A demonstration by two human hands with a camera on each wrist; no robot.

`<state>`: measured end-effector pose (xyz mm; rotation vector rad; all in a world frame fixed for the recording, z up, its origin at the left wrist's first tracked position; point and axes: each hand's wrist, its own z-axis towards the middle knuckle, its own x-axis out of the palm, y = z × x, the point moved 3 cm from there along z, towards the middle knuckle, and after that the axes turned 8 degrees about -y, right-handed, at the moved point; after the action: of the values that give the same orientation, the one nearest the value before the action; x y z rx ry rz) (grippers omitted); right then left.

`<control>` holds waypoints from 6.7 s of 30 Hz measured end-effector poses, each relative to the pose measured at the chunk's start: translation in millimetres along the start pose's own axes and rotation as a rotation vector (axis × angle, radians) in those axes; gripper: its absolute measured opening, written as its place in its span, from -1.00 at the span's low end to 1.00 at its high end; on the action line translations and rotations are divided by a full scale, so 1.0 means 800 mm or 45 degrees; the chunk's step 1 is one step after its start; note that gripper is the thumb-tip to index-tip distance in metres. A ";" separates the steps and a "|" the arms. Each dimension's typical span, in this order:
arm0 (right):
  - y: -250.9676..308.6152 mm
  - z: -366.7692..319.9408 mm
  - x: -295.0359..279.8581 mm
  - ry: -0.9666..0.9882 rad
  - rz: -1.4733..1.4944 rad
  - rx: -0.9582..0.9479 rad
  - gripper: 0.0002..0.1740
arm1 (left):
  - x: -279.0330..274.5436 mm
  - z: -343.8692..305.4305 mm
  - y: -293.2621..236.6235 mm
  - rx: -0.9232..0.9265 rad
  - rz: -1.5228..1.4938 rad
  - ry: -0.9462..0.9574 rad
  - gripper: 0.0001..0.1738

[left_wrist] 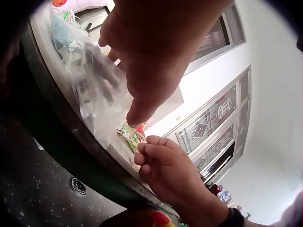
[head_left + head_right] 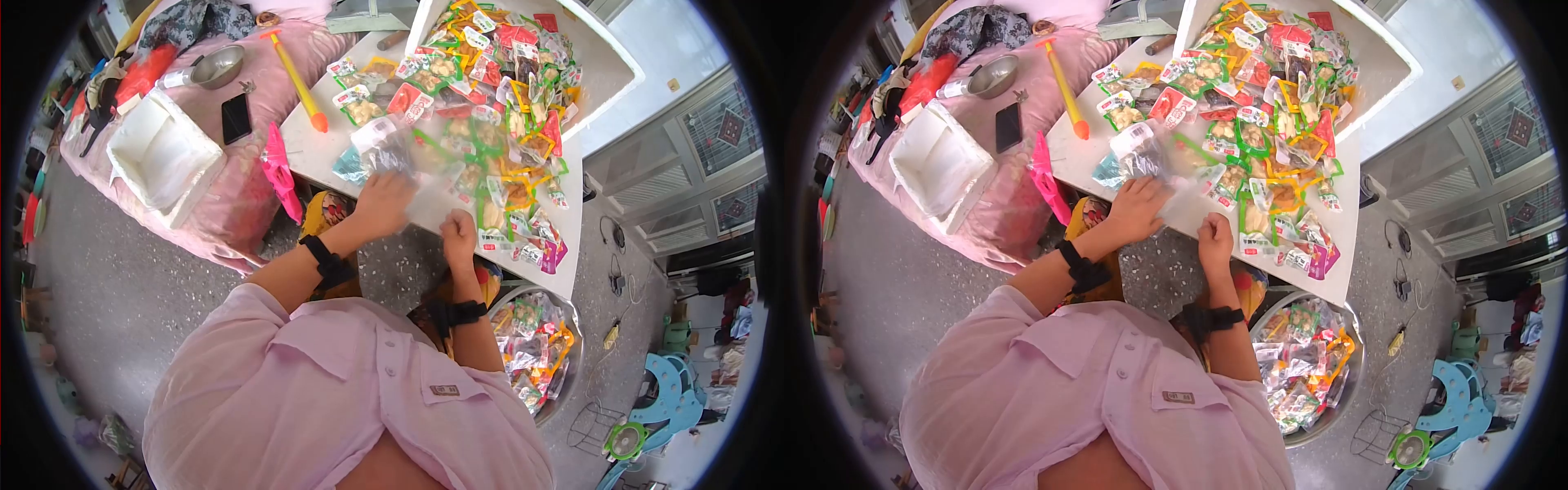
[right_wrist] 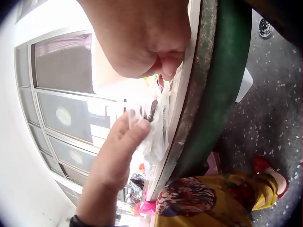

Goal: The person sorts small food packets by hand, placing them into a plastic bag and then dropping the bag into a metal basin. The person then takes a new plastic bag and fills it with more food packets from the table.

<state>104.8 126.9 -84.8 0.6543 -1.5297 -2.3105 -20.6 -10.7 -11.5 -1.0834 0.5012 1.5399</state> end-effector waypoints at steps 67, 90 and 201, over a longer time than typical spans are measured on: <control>0.035 0.094 -0.040 -0.090 0.113 0.378 -0.76 | -0.015 0.032 0.047 0.280 -0.093 0.356 -0.75; 0.042 0.194 0.013 -0.050 -0.293 -0.305 -0.85 | 0.017 0.015 0.046 -0.073 -0.079 -0.112 -0.73; 0.084 -0.010 0.002 -0.102 1.065 1.033 -0.89 | -0.027 0.029 0.003 -0.020 0.027 -0.043 -0.90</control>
<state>107.0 94.0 -26.2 0.0146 -2.2103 -1.0891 -32.7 -4.6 17.3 -1.0657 0.4794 1.5808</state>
